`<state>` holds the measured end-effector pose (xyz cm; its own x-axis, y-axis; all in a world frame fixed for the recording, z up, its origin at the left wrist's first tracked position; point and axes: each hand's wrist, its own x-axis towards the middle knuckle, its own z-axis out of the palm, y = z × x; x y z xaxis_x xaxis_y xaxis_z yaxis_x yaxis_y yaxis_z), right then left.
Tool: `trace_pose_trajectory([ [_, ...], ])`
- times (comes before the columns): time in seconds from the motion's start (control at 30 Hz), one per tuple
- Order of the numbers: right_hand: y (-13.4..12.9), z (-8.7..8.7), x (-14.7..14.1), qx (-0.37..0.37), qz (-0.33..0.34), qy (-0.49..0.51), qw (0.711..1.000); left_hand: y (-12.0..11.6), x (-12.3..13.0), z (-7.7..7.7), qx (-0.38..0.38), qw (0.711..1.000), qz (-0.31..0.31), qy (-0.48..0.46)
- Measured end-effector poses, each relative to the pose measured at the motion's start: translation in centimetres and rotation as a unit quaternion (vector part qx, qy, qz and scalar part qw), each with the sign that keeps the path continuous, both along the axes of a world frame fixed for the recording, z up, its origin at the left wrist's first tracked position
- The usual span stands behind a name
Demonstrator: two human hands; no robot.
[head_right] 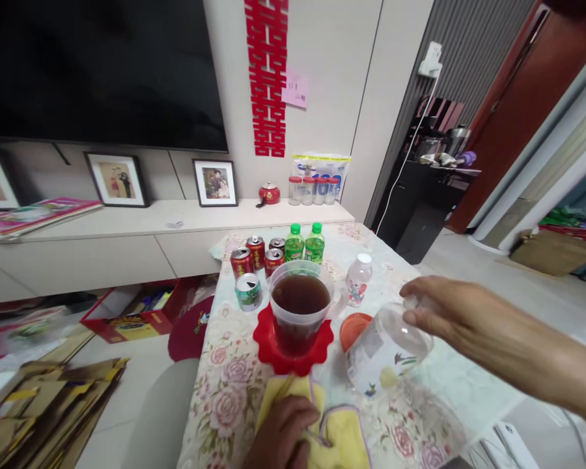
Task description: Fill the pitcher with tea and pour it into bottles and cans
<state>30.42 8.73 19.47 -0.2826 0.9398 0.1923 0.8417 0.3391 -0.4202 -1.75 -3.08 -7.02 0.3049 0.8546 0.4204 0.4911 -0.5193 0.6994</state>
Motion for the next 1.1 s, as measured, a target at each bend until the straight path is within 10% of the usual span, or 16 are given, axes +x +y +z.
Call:
trace_pose_trajectory([
  [0.13, -5.2, -4.1, -3.1, -0.111, 0.001, 0.061, 0.992, 0.1, 0.8, -1.1, -0.012, 0.998, -0.045, -0.035],
  [0.3, -9.0, -5.3, -8.4, -0.192, 0.051, 0.123, 0.972, -0.4, 3.5, 0.7, -0.143, 0.984, -0.016, -0.102],
  [0.7, -5.7, -6.8, -6.2, -0.229, 0.063, 0.122, 0.964, 0.9, 3.3, 5.9, -0.216, 0.956, 0.063, -0.188],
  [1.1, -5.7, -0.6, -7.3, -0.236, 0.158, -0.085, 0.955, 0.8, 4.8, 6.6, -0.173, 0.976, -0.001, -0.13],
])
